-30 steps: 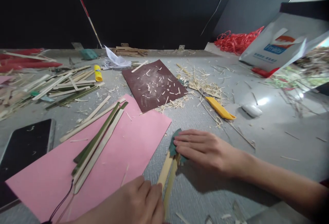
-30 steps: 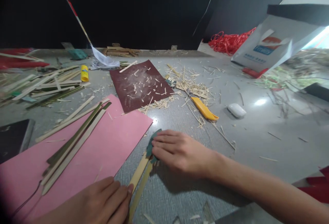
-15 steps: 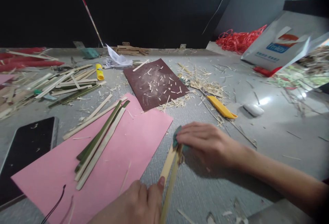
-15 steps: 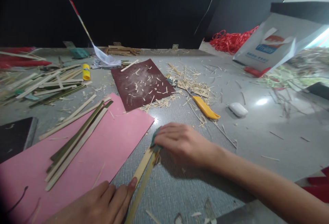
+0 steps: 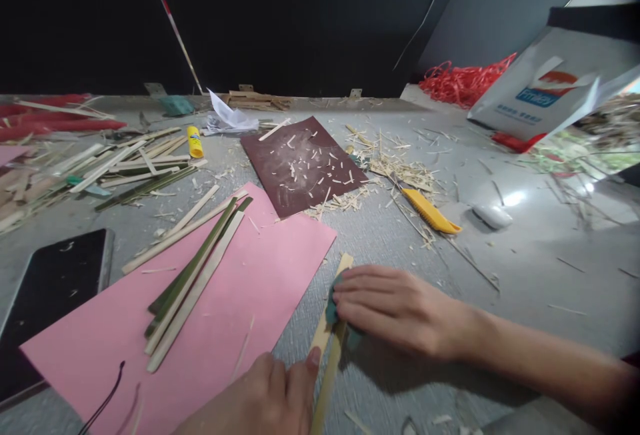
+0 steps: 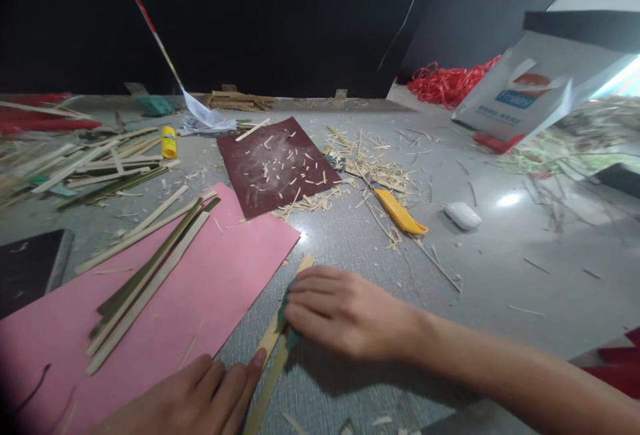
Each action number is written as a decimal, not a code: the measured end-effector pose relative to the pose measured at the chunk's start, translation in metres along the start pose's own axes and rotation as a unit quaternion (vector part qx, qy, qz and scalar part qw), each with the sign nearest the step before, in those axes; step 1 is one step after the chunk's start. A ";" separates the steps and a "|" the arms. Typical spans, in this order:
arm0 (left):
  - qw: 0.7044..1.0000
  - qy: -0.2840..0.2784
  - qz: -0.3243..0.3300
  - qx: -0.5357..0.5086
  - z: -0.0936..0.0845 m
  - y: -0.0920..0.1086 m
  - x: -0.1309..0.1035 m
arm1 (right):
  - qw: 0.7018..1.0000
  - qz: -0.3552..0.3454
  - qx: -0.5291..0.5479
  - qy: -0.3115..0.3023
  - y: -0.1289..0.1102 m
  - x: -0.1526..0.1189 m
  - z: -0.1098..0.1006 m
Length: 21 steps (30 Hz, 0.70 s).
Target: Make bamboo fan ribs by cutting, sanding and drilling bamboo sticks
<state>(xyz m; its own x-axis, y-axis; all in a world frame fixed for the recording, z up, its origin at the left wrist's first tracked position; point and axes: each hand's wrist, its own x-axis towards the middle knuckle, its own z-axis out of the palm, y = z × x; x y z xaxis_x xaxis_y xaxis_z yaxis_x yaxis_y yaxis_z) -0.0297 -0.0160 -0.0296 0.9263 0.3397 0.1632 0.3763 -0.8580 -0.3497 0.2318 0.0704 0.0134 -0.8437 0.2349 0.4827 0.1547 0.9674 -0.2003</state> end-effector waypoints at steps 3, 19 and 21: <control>1.000 0.007 0.011 0.001 0.003 0.000 -0.001 | 0.997 0.066 -0.030 0.003 0.020 -0.007 -0.006; 1.000 0.002 0.018 -0.011 0.003 -0.001 -0.003 | 0.997 0.047 -0.041 -0.050 0.029 -0.006 -0.010; 1.000 0.000 0.015 -0.011 0.003 -0.001 -0.002 | 0.998 0.015 -0.013 -0.061 0.023 -0.002 -0.009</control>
<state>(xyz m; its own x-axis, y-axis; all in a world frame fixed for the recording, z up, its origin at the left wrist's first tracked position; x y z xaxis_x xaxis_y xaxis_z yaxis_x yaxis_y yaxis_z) -0.0319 -0.0151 -0.0325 0.9369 0.3142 0.1532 0.3483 -0.8762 -0.3331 0.2415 0.0928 0.0152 -0.8945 0.2522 0.3690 0.1930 0.9626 -0.1900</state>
